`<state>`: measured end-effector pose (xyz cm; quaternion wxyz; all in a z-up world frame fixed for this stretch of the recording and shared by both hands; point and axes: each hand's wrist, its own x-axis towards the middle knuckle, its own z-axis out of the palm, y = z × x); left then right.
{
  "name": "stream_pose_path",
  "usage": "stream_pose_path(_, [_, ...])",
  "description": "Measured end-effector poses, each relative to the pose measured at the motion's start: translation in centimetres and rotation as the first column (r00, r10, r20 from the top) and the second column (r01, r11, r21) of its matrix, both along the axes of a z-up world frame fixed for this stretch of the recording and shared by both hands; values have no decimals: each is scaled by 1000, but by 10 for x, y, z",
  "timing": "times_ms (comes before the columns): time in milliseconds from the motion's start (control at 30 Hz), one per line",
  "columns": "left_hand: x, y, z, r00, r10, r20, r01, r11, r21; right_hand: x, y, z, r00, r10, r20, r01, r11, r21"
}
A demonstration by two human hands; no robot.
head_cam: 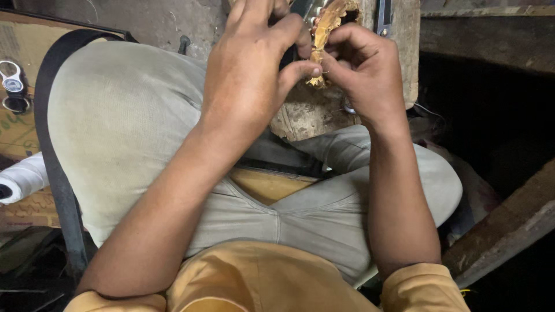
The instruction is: The person uses shears to trim excess material from a cylindrical electrical component, then uses hands to adjust and secure the copper windings and surrounding material. The person repeatedly rotates and manipulates the component to ensure the windings are properly aligned.
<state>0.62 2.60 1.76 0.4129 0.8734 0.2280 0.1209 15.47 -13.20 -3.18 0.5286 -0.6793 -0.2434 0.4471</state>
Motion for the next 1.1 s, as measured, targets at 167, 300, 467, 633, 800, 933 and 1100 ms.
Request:
stream_pose_path(167, [1,-1,2,1000,27,5,-27,1000,-4,0,0,0,1000,8,-24,-7,1000,12])
stream_pose_path(300, [3,-2,5,996,55,65,-55,998,4,-1,2,1,999,1,-37,0,1000,20])
stream_pose_path(467, [2,-2,1,998,64,18,-63,997,-41,-1,1,1,1000,8,-23,-7,1000,9])
stream_pose_path(633, [2,-3,-2,998,57,41,-54,997,-61,0,-1,0,999,-8,-45,8,1000,-8])
stream_pose_path(800, [3,0,-8,998,33,53,-31,999,-31,-1,0,2,999,6,-40,-5,1000,22])
stream_pose_path(933, [6,0,-9,999,30,35,-30,1000,-5,-1,3,6,999,3,-42,-4,1000,-19])
stream_pose_path(1100, [7,-5,-6,997,20,79,-18,999,-30,4,-1,8,997,0,-76,-5,998,-68])
